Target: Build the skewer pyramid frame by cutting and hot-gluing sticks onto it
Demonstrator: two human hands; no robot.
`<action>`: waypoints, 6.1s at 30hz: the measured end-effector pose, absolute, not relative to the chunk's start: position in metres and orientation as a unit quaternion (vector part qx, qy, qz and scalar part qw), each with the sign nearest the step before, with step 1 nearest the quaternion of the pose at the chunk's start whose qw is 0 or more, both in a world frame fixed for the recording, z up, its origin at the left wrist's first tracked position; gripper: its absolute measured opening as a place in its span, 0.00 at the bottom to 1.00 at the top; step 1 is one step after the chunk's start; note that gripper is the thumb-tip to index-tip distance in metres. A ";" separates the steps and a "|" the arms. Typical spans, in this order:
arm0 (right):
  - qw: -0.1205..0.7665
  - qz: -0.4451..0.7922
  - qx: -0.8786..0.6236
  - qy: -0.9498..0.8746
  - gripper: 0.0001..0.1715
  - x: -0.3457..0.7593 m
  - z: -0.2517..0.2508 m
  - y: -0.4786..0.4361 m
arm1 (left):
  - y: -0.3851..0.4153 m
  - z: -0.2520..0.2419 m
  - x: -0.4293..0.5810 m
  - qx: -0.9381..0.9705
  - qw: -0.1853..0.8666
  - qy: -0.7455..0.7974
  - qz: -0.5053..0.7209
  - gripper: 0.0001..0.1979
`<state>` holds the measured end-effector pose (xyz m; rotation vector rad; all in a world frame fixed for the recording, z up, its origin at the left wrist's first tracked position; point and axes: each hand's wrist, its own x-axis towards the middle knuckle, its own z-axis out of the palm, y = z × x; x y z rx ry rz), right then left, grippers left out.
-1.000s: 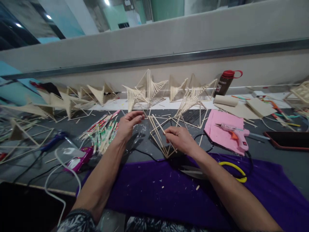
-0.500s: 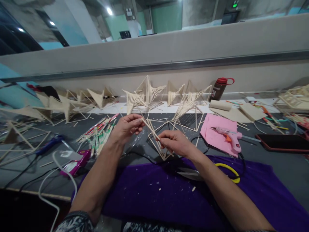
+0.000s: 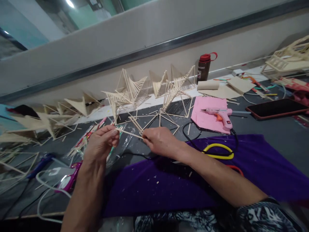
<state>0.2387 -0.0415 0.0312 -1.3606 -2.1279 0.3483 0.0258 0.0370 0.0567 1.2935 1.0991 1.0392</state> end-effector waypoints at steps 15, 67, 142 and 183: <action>0.336 0.126 -0.584 -0.728 0.11 0.264 0.039 -0.029 | -0.077 0.038 0.031 0.864 0.465 0.196 -0.008 0.13; 0.082 0.075 -0.905 -0.412 0.25 0.472 -0.020 -0.088 | -0.002 0.023 0.071 0.563 0.593 0.341 0.463 0.14; 0.510 0.630 -0.436 -0.391 0.15 0.315 -0.012 -0.102 | -0.031 -0.006 0.080 0.606 0.725 0.263 0.194 0.19; 0.399 0.551 -0.530 -0.507 0.17 0.318 -0.019 -0.113 | 0.000 0.017 0.060 0.422 0.635 0.284 0.582 0.16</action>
